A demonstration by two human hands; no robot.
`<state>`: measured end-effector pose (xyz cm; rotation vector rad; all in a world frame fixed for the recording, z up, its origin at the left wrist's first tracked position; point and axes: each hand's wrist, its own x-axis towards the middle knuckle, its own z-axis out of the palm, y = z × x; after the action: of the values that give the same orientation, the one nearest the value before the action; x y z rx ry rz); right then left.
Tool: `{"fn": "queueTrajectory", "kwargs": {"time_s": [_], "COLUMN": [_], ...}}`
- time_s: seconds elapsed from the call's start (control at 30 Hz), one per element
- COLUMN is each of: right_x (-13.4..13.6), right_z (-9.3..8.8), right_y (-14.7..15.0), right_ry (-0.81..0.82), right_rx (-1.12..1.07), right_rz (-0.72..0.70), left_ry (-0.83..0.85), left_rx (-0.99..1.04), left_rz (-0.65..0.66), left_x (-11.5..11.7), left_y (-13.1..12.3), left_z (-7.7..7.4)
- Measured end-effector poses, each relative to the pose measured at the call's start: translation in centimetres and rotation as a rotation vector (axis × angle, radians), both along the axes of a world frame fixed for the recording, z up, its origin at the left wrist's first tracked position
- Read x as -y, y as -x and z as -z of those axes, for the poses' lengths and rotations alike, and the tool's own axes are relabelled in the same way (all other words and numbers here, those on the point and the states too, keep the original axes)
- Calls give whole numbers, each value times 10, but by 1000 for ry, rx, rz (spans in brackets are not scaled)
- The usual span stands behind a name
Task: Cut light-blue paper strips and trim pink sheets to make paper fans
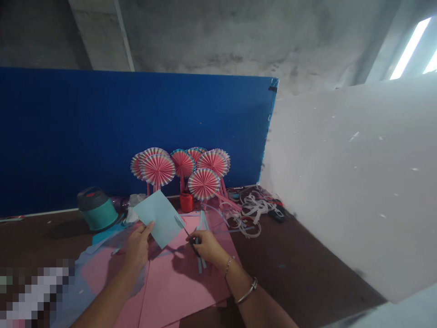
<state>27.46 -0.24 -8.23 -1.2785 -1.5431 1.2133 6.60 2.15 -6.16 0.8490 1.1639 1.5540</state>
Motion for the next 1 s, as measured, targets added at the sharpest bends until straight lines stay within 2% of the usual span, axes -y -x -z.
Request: {"fn": "queueTrajectory", "kwargs": {"time_s": [0.37,0.83,1.0], "right_x": [5,5,5], "right_z": [-9,-10,-8], "right_y": [1,1,2], "right_ry": [42,-6,39], "right_rx": [26,33,-14], "right_rz": [-18,-1,2], "left_ry": [9,49,51], "left_rx": [69,67,28], "left_rz": [0,161,201], "left_x": [-1,-1,0], "left_y": [0,-1,-2], "left_z": [0,3,6]}}
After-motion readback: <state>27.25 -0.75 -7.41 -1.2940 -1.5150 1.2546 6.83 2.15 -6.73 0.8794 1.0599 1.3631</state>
